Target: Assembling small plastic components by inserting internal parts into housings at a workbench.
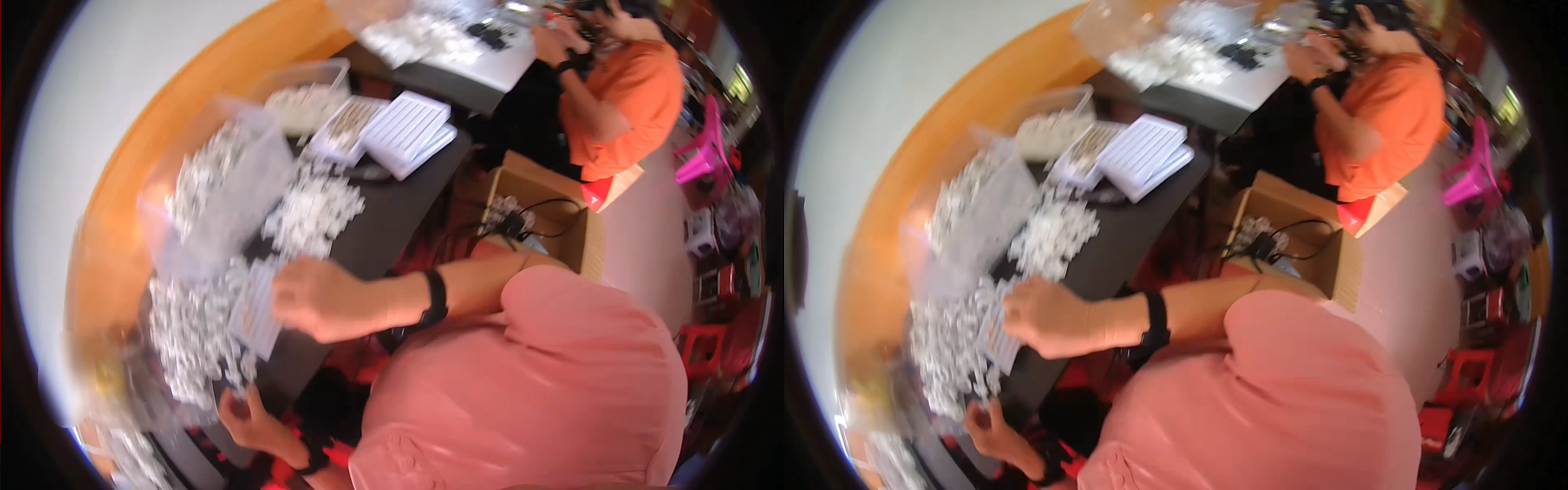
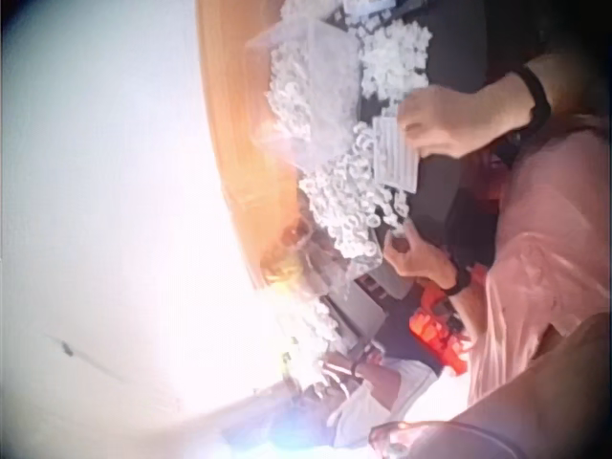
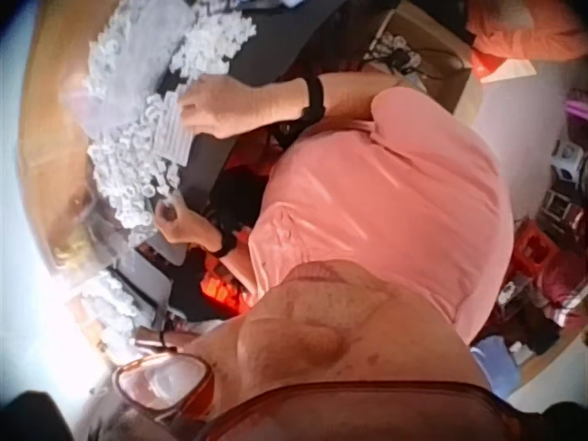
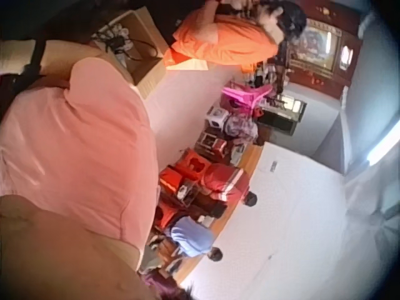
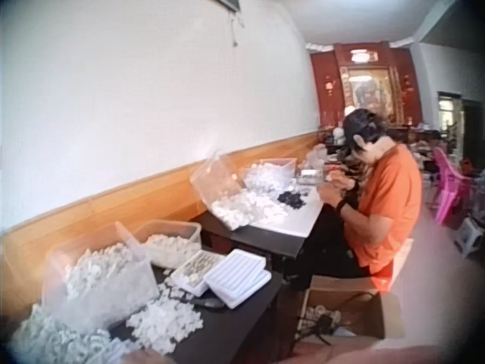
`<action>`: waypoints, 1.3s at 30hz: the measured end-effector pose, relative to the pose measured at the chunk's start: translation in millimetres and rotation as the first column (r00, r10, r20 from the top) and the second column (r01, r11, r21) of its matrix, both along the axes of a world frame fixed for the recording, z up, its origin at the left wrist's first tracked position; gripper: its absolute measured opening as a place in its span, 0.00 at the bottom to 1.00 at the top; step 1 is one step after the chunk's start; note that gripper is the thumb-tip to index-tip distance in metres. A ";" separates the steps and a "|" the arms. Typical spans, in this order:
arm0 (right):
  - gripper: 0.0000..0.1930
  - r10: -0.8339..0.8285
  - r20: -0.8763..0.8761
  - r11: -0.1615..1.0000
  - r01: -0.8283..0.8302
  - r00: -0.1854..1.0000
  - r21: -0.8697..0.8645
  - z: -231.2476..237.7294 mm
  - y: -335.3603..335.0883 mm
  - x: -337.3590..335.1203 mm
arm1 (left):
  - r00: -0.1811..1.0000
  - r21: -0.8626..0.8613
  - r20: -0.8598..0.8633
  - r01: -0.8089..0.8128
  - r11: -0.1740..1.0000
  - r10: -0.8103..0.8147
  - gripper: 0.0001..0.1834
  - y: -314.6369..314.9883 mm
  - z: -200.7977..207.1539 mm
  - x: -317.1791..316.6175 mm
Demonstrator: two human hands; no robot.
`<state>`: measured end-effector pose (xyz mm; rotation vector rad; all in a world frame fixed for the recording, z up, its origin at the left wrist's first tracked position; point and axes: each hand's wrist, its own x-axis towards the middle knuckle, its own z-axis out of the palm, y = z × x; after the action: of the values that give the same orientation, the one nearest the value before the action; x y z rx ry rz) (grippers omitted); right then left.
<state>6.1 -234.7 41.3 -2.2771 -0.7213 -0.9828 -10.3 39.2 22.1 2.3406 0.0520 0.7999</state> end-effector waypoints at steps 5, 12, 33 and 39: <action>0.09 0.371 -0.438 0.831 -0.081 0.819 0.551 12.7 8.8 -8.2 | 0.954 -0.434 0.065 0.292 0.852 -0.294 0.19 -44.2 8.9 0.6; 0.08 0.656 -0.427 0.586 -0.063 0.623 0.808 6.3 50.6 -11.7 | 0.856 -0.295 0.179 0.517 0.803 -0.485 0.18 -69.4 5.7 -6.2; 0.17 0.820 -0.413 0.458 -0.023 0.396 0.889 20.7 28.4 -2.3 | 0.519 -0.941 0.253 0.329 -0.082 -0.817 0.16 -44.1 0.2 -3.9; 0.18 0.812 -0.416 0.454 0.006 0.410 0.891 18.5 31.6 -7.0 | 0.489 -0.952 0.276 0.261 -0.163 -0.827 0.14 -45.5 4.2 -3.5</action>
<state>-0.8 -203.2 59.8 -1.2422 -0.3040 0.1965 -13.7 -6.3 26.3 0.8709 -0.2637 -0.3761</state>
